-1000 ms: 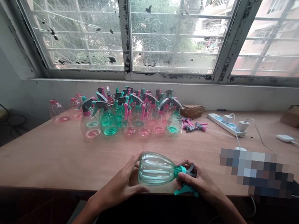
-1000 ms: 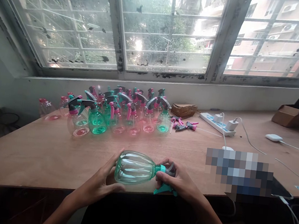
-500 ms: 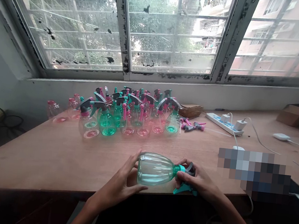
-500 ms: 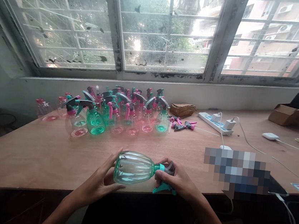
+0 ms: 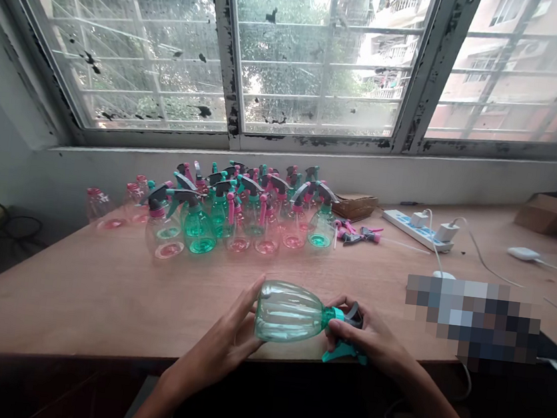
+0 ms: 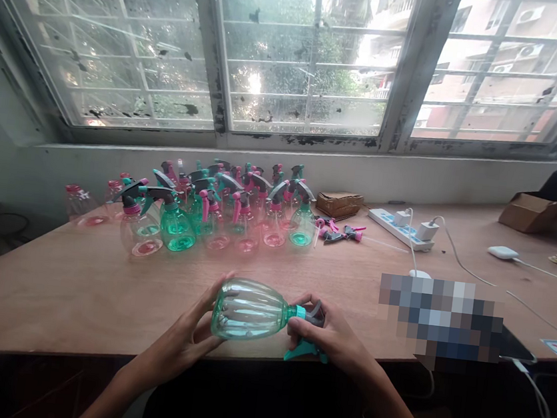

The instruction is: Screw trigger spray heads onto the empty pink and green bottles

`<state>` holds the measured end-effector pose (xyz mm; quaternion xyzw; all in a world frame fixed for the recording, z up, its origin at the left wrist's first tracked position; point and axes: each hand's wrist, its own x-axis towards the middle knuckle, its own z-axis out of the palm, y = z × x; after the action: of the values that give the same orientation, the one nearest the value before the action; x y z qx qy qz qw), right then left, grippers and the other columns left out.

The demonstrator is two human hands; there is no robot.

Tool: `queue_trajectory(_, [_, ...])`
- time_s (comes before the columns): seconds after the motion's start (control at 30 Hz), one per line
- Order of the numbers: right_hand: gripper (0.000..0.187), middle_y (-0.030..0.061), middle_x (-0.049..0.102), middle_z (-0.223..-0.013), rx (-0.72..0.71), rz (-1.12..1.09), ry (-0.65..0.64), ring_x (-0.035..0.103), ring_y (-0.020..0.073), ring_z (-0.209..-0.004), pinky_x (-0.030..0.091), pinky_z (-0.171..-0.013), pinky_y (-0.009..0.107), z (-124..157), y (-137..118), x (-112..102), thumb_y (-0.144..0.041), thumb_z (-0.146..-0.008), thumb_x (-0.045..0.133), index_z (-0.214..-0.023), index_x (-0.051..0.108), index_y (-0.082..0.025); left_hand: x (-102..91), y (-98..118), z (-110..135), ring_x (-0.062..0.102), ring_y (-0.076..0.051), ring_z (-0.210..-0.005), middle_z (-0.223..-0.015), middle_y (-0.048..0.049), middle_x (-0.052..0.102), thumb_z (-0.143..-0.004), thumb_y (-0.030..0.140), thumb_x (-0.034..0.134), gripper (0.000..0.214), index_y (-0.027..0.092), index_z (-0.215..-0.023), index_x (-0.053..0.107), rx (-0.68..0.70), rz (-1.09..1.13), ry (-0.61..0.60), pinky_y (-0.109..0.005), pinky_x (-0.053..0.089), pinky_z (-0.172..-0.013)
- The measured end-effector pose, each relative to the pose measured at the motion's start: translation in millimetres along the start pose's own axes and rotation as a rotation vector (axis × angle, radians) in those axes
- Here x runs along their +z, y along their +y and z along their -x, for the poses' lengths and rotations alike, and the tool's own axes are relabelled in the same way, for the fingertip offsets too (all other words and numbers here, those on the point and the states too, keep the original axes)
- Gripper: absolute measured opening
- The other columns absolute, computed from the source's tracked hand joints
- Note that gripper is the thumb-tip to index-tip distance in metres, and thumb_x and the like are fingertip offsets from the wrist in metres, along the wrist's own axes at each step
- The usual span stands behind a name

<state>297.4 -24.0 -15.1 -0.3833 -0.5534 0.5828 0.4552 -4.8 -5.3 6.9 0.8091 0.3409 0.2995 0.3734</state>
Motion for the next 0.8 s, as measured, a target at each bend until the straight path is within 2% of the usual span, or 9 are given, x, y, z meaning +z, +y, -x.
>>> queue_trajectory(0.1, [0.036, -0.0007, 0.075, -0.069, -0.012, 0.006, -0.007, 0.071, 0.0184, -0.065, 0.053, -0.061, 0.027, 1.8, -1.8, 0.5, -0.045, -0.086, 0.078, -0.101, 0.059, -0.019, 0.3, -0.3, 0.0, 0.048, -0.031, -0.142, -0.169, -0.0083, 0.022, -0.09, 0.023, 0.073, 0.108, 0.041, -0.161, -0.007, -0.028, 0.045, -0.026, -0.047, 0.043, -0.116])
queue_trajectory(0.17, [0.035, -0.0003, 0.076, -0.069, -0.015, 0.015, -0.014, 0.071, 0.0182, -0.065, 0.053, -0.062, 0.027, 2.9, -2.9, 0.6, -0.045, -0.086, 0.078, -0.1, 0.06, -0.019, -0.4, 0.8, 0.2, 0.041, -0.033, -0.146, -0.168, -0.0078, 0.027, -0.085, 0.026, 0.08, 0.113, 0.04, -0.161, -0.003, -0.043, 0.02, -0.01, -0.049, 0.038, -0.12])
queue_trajectory(0.23, [0.036, 0.0, 0.076, -0.069, -0.012, 0.013, -0.014, 0.071, 0.0184, -0.065, 0.053, -0.062, 0.027, 3.2, -3.1, 0.3, -0.045, -0.085, 0.079, -0.1, 0.059, -0.019, -1.2, 1.8, 0.7, 0.035, -0.034, -0.149, -0.167, -0.0066, 0.029, -0.085, 0.027, 0.08, 0.105, 0.039, -0.162, 0.009, -0.049, -0.029, 0.017, -0.05, 0.033, -0.122])
queue_trajectory(0.3, [0.037, 0.0003, 0.076, -0.069, -0.004, 0.004, -0.006, 0.071, 0.0188, -0.065, 0.054, -0.061, 0.027, 2.5, -2.6, 0.0, -0.046, -0.084, 0.079, -0.101, 0.059, -0.019, -1.4, 1.2, 1.5, 0.039, -0.034, -0.147, -0.167, -0.0064, 0.029, -0.088, 0.026, 0.077, 0.095, 0.038, -0.161, 0.017, -0.044, -0.031, 0.024, -0.049, 0.035, -0.122])
queue_trajectory(0.4, [0.039, 0.0007, 0.076, -0.069, 0.006, -0.003, 0.005, 0.072, 0.0198, -0.064, 0.054, -0.061, 0.028, 0.9, -1.7, -0.2, -0.047, -0.083, 0.08, -0.101, 0.059, -0.019, -0.4, -2.1, 2.4, 0.056, -0.029, -0.134, -0.166, -0.0084, 0.031, -0.095, 0.024, 0.066, 0.087, 0.037, -0.162, 0.012, -0.038, 0.065, -0.007, -0.046, 0.044, -0.116])
queue_trajectory(0.53, [0.039, 0.0009, 0.077, -0.069, -0.002, 0.008, -0.004, 0.072, 0.0206, -0.065, 0.054, -0.061, 0.029, 1.1, -1.9, 0.0, -0.048, -0.083, 0.079, -0.1, 0.059, -0.02, -0.2, -2.6, 2.0, 0.05, -0.032, -0.14, -0.164, -0.0093, 0.035, -0.087, 0.027, 0.077, 0.108, 0.037, -0.162, 0.0, -0.072, 0.097, -0.027, -0.048, 0.045, -0.115])
queue_trajectory(0.6, [0.037, 0.001, 0.077, -0.07, -0.007, 0.014, -0.01, 0.073, 0.0205, -0.065, 0.053, -0.062, 0.029, 1.9, -2.0, 0.0, -0.046, -0.084, 0.079, -0.101, 0.059, -0.02, -1.2, -0.2, 1.5, 0.043, -0.035, -0.144, -0.165, -0.0095, 0.033, -0.082, 0.029, 0.082, 0.113, 0.036, -0.162, 0.004, -0.081, 0.044, -0.008, -0.05, 0.041, -0.118])
queue_trajectory(0.67, [0.037, 0.0008, 0.076, -0.07, -0.003, 0.012, -0.007, 0.072, 0.0206, -0.065, 0.054, -0.062, 0.03, 2.5, -1.9, 0.0, -0.046, -0.084, 0.079, -0.101, 0.059, -0.02, -2.2, 1.4, 1.3, 0.04, -0.036, -0.146, -0.166, -0.0094, 0.031, -0.082, 0.031, 0.083, 0.107, 0.035, -0.162, 0.012, -0.076, -0.021, 0.014, -0.051, 0.038, -0.12])
queue_trajectory(0.8, [0.039, 0.0005, 0.076, -0.069, 0.011, -0.003, 0.008, 0.072, 0.0207, -0.064, 0.054, -0.061, 0.03, 1.9, -1.5, 0.0, -0.048, -0.083, 0.079, -0.101, 0.059, -0.02, -1.6, -1.6, 2.3, 0.053, -0.031, -0.137, -0.167, -0.0082, 0.031, -0.092, 0.025, 0.07, 0.091, 0.037, -0.162, 0.013, -0.048, 0.004, -0.002, -0.048, 0.042, -0.117])
